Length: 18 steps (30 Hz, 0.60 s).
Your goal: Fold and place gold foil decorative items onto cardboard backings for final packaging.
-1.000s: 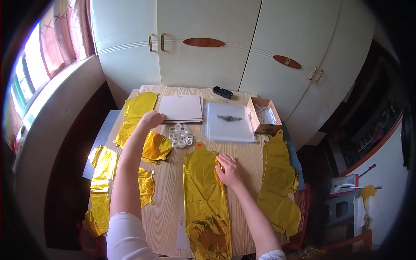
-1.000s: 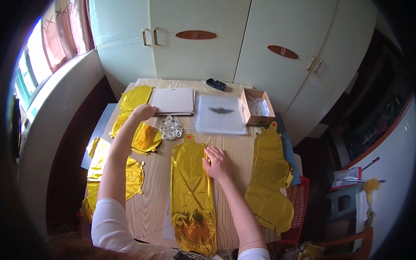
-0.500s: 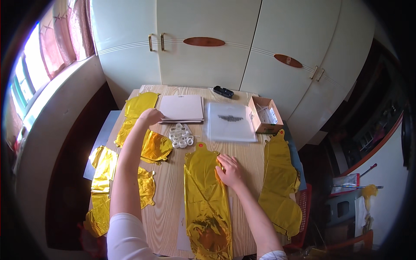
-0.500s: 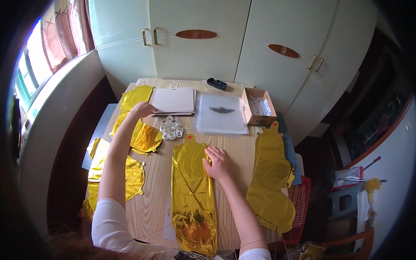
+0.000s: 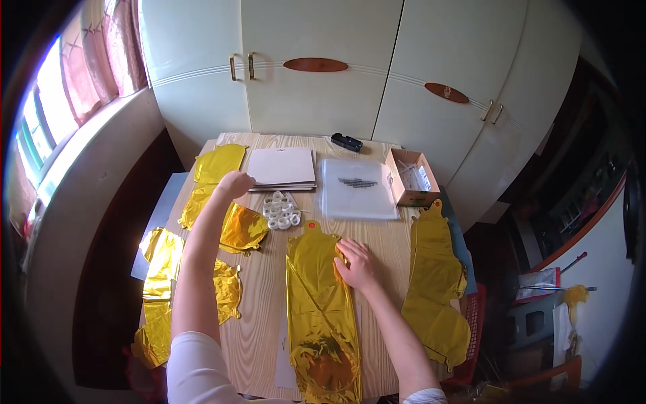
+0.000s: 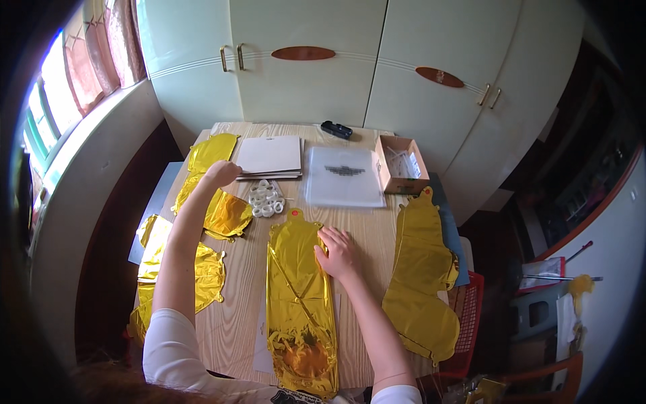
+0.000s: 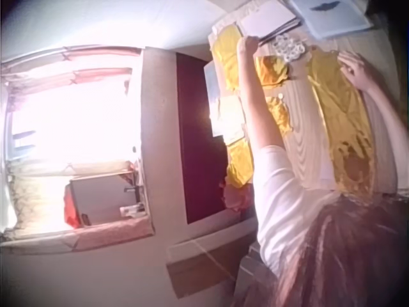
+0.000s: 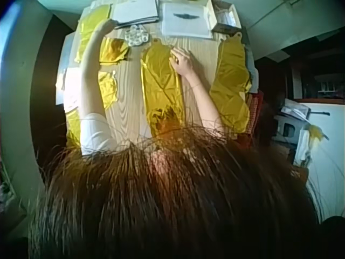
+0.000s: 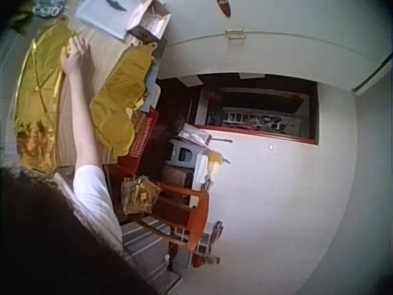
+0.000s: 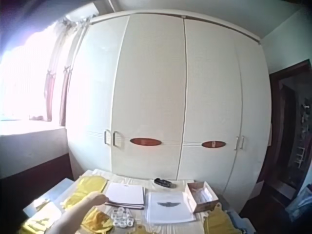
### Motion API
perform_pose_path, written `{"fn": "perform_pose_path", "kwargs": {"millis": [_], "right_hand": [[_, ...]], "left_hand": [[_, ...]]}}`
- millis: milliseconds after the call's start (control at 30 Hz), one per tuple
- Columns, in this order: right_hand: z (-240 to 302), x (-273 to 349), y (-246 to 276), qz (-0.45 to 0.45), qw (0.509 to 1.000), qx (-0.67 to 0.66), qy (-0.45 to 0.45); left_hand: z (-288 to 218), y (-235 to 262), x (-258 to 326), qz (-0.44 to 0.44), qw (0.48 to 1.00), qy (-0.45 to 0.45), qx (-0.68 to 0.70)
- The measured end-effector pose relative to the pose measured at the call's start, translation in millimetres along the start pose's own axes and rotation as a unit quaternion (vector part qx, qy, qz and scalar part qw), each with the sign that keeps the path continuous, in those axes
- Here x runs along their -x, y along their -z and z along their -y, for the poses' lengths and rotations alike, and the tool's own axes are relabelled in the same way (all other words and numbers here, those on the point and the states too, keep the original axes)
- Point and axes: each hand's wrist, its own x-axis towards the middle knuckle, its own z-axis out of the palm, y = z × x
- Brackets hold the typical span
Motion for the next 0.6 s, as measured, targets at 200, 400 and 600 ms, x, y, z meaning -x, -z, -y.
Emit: {"fn": "perform_pose_path", "kwargs": {"millis": [200, 400, 600], "right_hand": [[1.3, -0.2, -1.1, -0.006, 1.0, -0.003, 0.003], [0.9, 0.6, -0.6, -0.048, 0.998, -0.03, 0.015], [2.9, 1.9, 6.3, -0.135, 0.987, -0.081, 0.036]], "left_hand": [[-10.2, -6.6, 12.9, -0.187, 0.981, -0.018, -0.05], [-23.2, 37.3, 25.1, -0.374, 0.922, 0.054, 0.08], [-55.9, 110.5, 75.8, -0.447, 0.874, 0.017, 0.188]]}}
